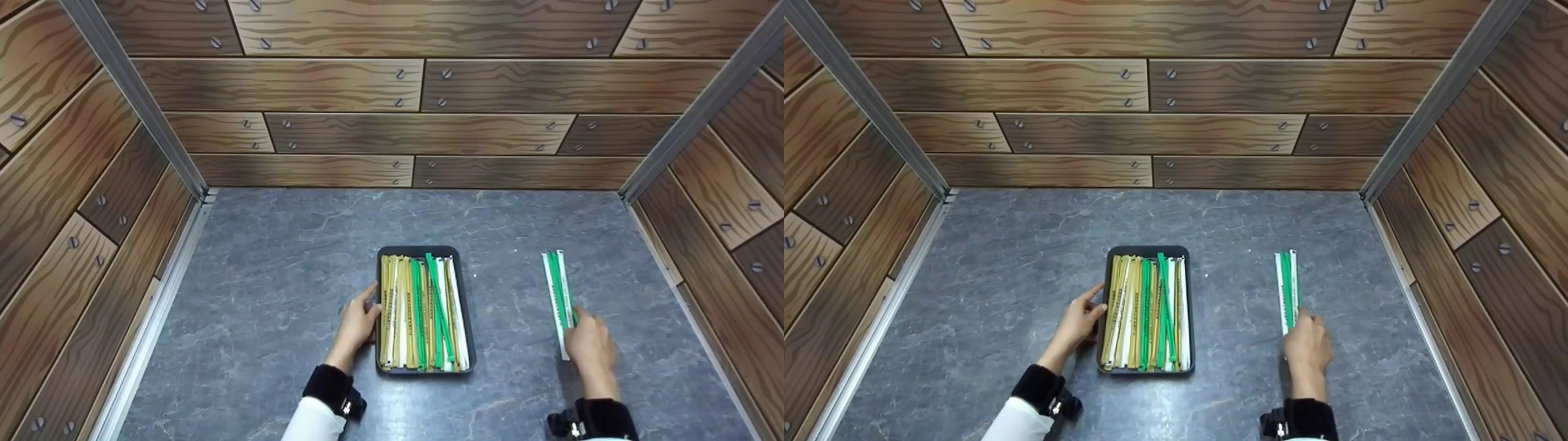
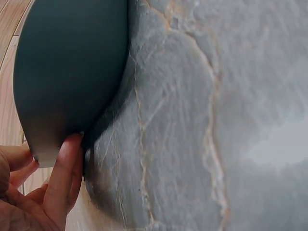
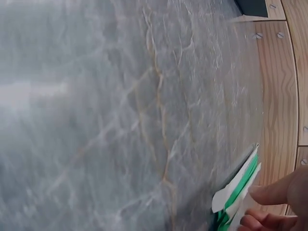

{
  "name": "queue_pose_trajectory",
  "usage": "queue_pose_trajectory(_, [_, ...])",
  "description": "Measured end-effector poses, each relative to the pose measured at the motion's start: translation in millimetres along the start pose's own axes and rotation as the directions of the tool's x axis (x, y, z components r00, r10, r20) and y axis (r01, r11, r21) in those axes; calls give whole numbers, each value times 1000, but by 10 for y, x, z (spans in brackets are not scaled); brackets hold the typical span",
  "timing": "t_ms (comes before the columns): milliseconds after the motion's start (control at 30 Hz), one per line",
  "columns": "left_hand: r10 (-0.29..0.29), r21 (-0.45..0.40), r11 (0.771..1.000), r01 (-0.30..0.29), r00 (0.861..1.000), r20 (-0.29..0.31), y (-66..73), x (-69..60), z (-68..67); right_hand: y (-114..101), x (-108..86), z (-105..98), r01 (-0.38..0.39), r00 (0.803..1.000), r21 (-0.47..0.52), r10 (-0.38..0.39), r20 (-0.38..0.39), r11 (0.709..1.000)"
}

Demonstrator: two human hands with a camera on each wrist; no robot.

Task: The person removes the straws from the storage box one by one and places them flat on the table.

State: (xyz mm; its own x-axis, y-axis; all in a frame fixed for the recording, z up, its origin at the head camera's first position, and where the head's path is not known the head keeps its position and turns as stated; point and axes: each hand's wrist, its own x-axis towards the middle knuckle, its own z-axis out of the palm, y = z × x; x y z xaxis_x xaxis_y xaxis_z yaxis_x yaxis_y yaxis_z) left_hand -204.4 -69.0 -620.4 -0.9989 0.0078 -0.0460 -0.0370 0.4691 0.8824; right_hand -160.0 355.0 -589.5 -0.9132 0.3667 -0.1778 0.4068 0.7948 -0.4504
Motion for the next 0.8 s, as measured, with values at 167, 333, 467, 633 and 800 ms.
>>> queue_pose_trajectory(167, [8,5,1000,-8,1000,-7,-5,6,-2,-270,-90,131,156,982,21,-153,-112,988])
queue_pose_trajectory(333, [4,4,1000,-4,1000,-6,0,9,-3,-654,-233,371,437,890,57,-422,-173,898])
queue_pose_trajectory(467, [6,21,1000,-6,1000,-15,0,8,-4,-1002,-393,576,570,818,113,-550,-169,814])
queue_pose_trajectory(633, [3,24,1000,-2,1000,-16,-4,7,-5,-1336,-602,764,593,801,176,-599,-22,786])
queue_pose_trajectory(800, [-19,0,1000,19,1000,-4,-2,5,-2,-1474,-724,879,593,797,61,-596,98,803])
